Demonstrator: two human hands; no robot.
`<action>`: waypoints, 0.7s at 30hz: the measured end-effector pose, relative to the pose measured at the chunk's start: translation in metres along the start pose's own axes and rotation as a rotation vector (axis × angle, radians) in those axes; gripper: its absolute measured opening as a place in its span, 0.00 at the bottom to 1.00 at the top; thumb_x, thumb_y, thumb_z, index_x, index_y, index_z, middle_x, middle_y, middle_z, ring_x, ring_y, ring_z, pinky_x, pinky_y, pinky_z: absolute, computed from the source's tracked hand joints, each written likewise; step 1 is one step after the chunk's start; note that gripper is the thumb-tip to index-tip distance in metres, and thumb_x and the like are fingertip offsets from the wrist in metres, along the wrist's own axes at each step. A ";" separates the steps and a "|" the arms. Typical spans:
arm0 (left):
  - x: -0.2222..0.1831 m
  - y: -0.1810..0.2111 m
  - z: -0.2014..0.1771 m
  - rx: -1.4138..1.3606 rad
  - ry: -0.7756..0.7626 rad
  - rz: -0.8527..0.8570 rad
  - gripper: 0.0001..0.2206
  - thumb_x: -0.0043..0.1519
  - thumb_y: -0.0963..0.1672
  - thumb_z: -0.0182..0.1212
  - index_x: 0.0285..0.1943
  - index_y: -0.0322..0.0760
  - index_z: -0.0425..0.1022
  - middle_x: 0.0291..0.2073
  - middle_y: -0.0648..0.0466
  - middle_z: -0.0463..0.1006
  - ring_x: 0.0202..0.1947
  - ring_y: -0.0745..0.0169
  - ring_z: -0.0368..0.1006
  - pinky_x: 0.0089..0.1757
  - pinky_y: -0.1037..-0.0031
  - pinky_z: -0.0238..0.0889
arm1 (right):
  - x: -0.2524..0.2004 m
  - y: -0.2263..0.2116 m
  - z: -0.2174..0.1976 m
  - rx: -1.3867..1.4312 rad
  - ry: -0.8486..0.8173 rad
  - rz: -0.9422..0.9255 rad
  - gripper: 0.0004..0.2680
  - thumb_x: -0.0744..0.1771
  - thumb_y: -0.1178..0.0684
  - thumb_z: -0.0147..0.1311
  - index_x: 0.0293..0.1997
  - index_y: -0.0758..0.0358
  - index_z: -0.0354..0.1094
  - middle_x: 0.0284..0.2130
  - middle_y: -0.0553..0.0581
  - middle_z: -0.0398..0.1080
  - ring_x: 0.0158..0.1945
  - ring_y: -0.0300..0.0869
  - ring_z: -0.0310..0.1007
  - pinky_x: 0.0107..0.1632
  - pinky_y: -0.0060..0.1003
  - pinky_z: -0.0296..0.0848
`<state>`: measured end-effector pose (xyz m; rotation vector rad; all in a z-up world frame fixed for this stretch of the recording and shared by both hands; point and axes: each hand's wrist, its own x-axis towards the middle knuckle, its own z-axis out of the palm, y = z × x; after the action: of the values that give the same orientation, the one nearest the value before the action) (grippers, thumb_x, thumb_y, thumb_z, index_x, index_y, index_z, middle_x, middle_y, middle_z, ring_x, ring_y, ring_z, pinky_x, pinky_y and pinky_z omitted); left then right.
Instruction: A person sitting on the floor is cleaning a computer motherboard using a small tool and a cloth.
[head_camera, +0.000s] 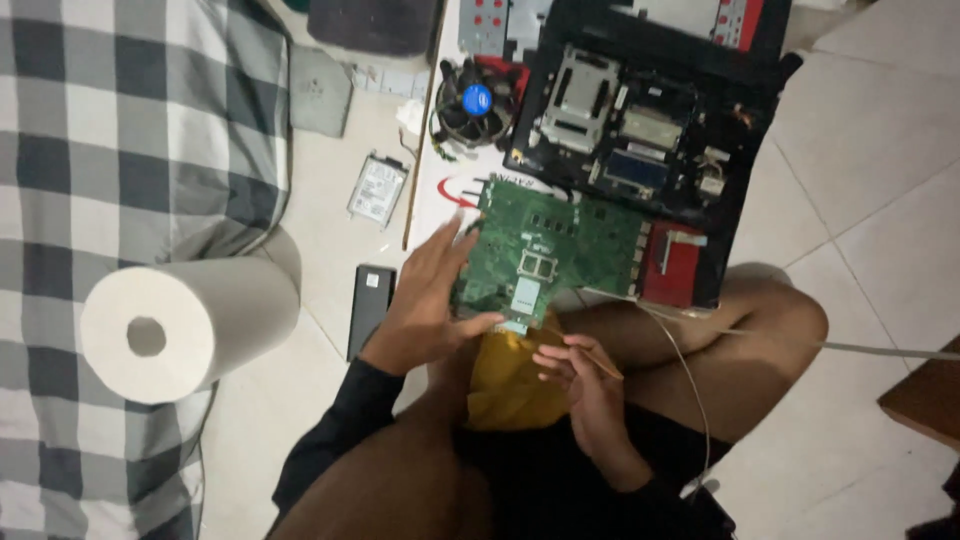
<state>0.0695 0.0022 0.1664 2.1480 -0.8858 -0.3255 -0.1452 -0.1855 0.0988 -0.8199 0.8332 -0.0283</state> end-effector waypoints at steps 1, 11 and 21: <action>0.004 -0.001 0.003 -0.005 -0.007 -0.011 0.45 0.51 0.53 0.75 0.75 0.32 0.56 0.75 0.37 0.54 0.75 0.37 0.53 0.67 0.53 0.47 | -0.007 -0.010 0.007 -0.002 0.007 0.012 0.10 0.71 0.54 0.45 0.56 0.67 0.60 0.48 0.72 0.75 0.49 0.55 0.78 0.46 0.41 0.75; 0.034 -0.036 0.028 -0.162 0.151 0.216 0.24 0.62 0.45 0.66 0.68 0.35 0.70 0.65 0.39 0.69 0.66 0.34 0.65 0.63 0.52 0.59 | 0.022 -0.075 0.041 -0.929 -0.088 -0.501 0.10 0.71 0.52 0.48 0.50 0.62 0.77 0.28 0.57 0.75 0.35 0.42 0.76 0.41 0.30 0.70; 0.031 -0.042 0.039 0.043 0.122 0.107 0.25 0.67 0.40 0.46 0.77 0.33 0.58 0.70 0.41 0.67 0.73 0.39 0.57 0.70 0.53 0.38 | 0.077 -0.076 0.093 -1.021 -0.289 -0.805 0.09 0.73 0.57 0.46 0.44 0.67 0.75 0.24 0.58 0.71 0.29 0.50 0.74 0.37 0.40 0.72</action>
<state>0.0935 -0.0222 0.1107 2.1254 -0.9404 -0.1220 -0.0085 -0.2045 0.1352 -2.0329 0.1417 -0.2005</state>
